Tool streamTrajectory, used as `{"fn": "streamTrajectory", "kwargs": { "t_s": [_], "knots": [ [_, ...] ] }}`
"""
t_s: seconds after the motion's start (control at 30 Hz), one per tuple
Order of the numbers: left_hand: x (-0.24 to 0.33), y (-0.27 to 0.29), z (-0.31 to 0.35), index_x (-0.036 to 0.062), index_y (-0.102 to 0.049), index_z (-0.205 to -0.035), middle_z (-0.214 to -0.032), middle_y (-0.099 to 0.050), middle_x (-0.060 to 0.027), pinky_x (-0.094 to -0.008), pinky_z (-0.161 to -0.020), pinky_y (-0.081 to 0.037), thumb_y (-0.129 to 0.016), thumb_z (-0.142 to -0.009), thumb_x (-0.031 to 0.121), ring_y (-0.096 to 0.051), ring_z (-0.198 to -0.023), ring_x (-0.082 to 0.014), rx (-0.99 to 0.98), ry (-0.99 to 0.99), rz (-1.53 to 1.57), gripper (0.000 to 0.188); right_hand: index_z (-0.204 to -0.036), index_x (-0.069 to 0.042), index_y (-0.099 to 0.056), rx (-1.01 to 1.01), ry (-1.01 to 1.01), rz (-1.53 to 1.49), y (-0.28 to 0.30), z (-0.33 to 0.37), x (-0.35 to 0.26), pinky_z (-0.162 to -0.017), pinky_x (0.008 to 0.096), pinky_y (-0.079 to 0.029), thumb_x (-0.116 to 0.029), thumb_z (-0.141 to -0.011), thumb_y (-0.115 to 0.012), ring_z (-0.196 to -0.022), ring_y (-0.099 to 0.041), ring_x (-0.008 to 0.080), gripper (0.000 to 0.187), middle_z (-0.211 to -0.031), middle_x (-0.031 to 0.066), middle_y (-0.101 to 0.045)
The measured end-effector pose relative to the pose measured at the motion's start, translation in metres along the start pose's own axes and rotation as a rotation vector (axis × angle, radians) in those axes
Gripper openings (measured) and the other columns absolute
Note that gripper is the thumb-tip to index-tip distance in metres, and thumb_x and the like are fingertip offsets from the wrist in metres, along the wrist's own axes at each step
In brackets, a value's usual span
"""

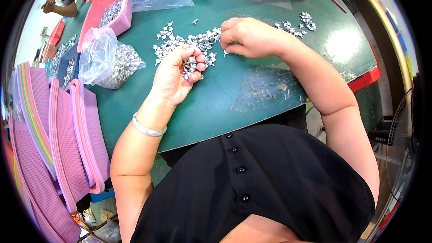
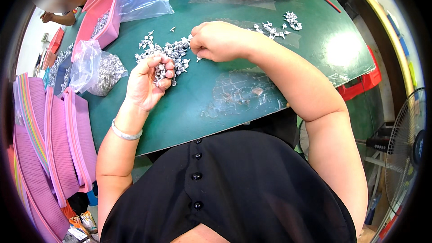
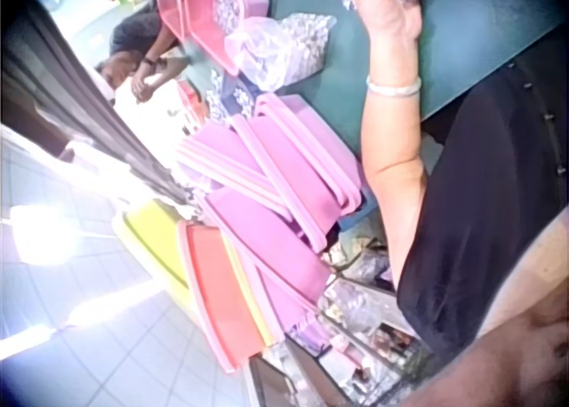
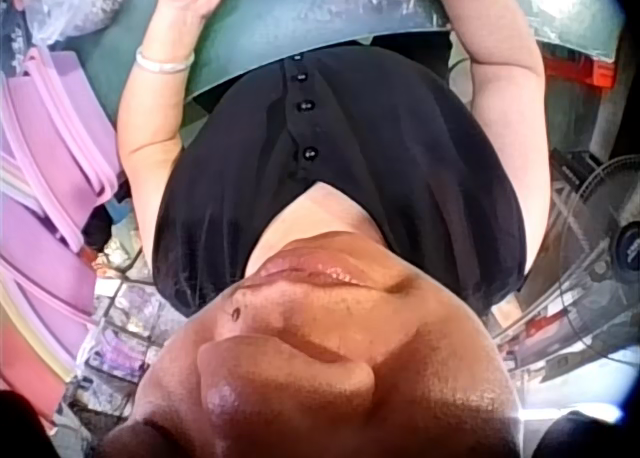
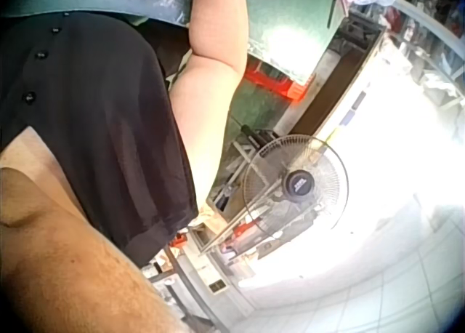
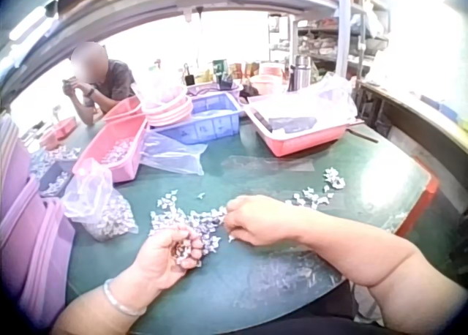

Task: The person sorts small metal components by hand on a green workbench, picking them from a central pile and moving them into separate smaller groups or bins.

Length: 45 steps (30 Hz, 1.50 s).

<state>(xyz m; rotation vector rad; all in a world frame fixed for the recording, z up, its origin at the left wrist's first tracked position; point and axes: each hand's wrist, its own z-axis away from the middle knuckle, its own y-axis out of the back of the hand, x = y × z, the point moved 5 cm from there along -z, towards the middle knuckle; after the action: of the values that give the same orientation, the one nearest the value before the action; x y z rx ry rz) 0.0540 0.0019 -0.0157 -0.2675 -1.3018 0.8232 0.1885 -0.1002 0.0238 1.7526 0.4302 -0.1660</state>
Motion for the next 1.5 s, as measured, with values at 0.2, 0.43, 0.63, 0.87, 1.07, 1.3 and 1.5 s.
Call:
{"fn": "streamTrajectory", "kwargs": {
  "t_s": [0.2,0.43,0.63,0.87,1.07,1.3,1.5],
  "knots": [
    [0.0,-0.001,0.001,0.0011,-0.055,-0.088,-0.083,-0.057,-0.0098,-0.0189,-0.046,-0.04,-0.051,-0.088,0.016,-0.053,-0.068,-0.015,0.028,0.001,-0.077,0.016,-0.074,-0.004,-0.06,0.063,0.041,0.041,-0.001,-0.003,-0.004,-0.071,0.0383,-0.047,-0.011,-0.075,-0.059,-0.083,-0.056,0.0283,0.007,-0.078,0.009,-0.056],
    [-0.002,-0.007,0.003,-0.0001,-0.057,-0.093,-0.077,-0.058,-0.0064,-0.0188,-0.045,-0.039,-0.05,-0.09,0.016,-0.054,-0.064,-0.0134,0.108,0.018,-0.196,0.018,-0.079,-0.004,-0.055,0.264,0.153,0.063,0.013,-0.002,-0.022,-0.067,0.0374,-0.045,-0.007,-0.073,-0.061,-0.079,-0.054,0.0282,0.009,-0.081,0.0081,-0.053],
    [-0.002,-0.014,0.008,-0.0006,-0.057,-0.094,-0.077,-0.058,-0.0061,-0.0187,-0.045,-0.037,-0.049,-0.09,0.016,-0.054,-0.063,-0.0133,0.108,0.045,-0.254,0.019,-0.081,-0.005,-0.055,0.333,0.198,0.066,0.016,-0.003,-0.031,-0.066,0.0371,-0.045,-0.006,-0.072,-0.062,-0.079,-0.054,0.0282,0.012,-0.082,0.008,-0.053],
    [-0.006,-0.013,0.005,0.0011,-0.06,-0.086,-0.072,-0.059,-0.0054,-0.0217,-0.046,-0.04,-0.054,-0.088,0.015,-0.056,-0.06,-0.0131,0.047,0.085,-0.195,0.015,-0.081,-0.005,-0.055,0.378,0.23,0.06,0.016,-0.003,-0.037,-0.066,0.0369,-0.045,-0.005,-0.071,-0.063,-0.078,-0.054,0.0279,0.013,-0.083,0.0078,-0.053],
    [-0.008,-0.01,0.003,0.0036,-0.057,-0.084,-0.072,-0.058,-0.005,-0.0195,-0.044,-0.038,-0.055,-0.089,0.015,-0.055,-0.06,-0.0124,0.041,0.06,-0.19,0.012,-0.078,-0.004,-0.057,0.363,0.188,0.037,0.014,-0.005,-0.04,-0.07,0.037,-0.046,-0.012,-0.074,-0.06,-0.08,-0.054,0.0276,0.01,-0.08,0.0076,-0.055],
    [-0.007,-0.012,0.004,0.0043,-0.056,-0.084,-0.073,-0.057,-0.0036,-0.018,-0.044,-0.038,-0.056,-0.088,0.013,-0.053,-0.059,-0.0105,0.082,0.034,-0.223,0.01,-0.084,-0.002,-0.058,0.402,0.068,-0.044,0.019,-0.002,-0.02,-0.068,0.0365,-0.046,-0.006,-0.078,-0.059,-0.08,-0.055,0.0287,0.008,-0.082,0.0092,-0.056],
    [-0.006,-0.011,0.004,0.0047,-0.056,-0.085,-0.074,-0.056,-0.0032,-0.0178,-0.045,-0.038,-0.057,-0.087,0.012,-0.051,-0.06,-0.0089,0.078,0.027,-0.257,0.007,-0.085,-0.003,-0.059,0.394,-0.012,0.026,0.022,-0.002,-0.011,-0.071,0.0373,-0.046,-0.008,-0.079,-0.057,-0.082,-0.056,0.029,0.008,-0.083,0.0095,-0.058]
  ]
}}
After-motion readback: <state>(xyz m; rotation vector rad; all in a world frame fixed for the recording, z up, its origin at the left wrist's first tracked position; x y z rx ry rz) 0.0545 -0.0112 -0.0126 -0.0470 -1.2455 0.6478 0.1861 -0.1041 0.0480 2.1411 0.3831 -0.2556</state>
